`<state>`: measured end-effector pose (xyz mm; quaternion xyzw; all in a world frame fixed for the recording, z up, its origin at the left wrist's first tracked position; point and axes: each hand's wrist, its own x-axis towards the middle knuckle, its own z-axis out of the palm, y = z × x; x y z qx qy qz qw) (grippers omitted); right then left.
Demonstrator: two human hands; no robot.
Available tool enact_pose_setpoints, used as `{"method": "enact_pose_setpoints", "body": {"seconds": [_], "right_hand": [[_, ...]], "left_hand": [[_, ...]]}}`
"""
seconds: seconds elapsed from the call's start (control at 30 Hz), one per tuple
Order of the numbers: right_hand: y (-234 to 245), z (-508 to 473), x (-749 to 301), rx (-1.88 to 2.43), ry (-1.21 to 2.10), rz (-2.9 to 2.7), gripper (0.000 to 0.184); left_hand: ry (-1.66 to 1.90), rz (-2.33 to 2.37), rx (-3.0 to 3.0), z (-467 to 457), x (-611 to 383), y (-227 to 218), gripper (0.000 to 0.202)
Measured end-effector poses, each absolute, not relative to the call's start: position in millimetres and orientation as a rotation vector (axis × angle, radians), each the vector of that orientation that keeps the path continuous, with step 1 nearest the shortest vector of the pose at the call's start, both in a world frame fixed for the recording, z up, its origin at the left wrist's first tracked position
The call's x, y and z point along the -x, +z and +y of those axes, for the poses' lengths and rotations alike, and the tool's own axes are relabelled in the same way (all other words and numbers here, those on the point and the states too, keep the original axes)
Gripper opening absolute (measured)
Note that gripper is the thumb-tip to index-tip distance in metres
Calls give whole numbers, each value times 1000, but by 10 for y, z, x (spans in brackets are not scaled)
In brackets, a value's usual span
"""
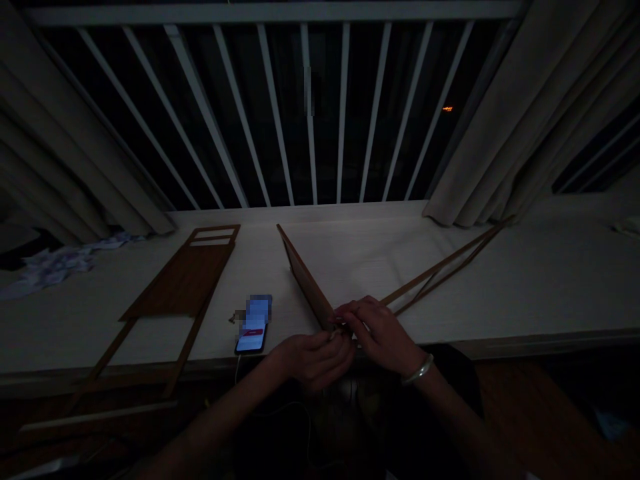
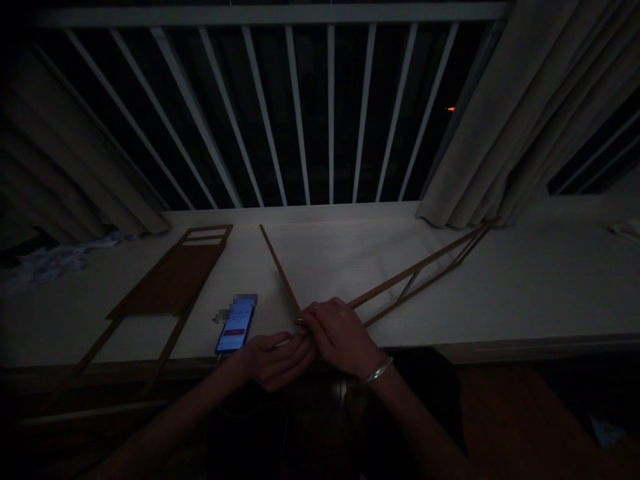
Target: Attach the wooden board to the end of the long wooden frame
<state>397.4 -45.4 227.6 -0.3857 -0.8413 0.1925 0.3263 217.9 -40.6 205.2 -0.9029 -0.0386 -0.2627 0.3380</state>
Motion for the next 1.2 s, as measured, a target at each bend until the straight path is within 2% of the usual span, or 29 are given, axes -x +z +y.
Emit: {"method": "enact_pose_setpoints", "body": {"seconds": [0.23,0.63,0.77,0.87,1.03,1.2], "right_hand": [[2417,-151,-4106,833,569,-2401,26],[2461,58,-4065,841,834,-2513,32],[2498,148,-4006,838,889,-2559,31],[2472,207,-3964,831,971,-2517,33],[2422,248,-3934,820,1081,-2409,36],[2433,296,-3886,773,1135,-2470,34]], "left_hand": [[-720,-176,2433,-390,-2158,1953,20],[-1106,-511,2513,-437,-2226,1674,20],[-1467,-837,2388,-489,-2360,1542,23],[-1697,-1232,2282,-547,-2463,1402,18],[-1521,-1574,2356,-595,-2517,1226,35],[-1132,-1416,2566,-567,-2463,1162,23]]}}
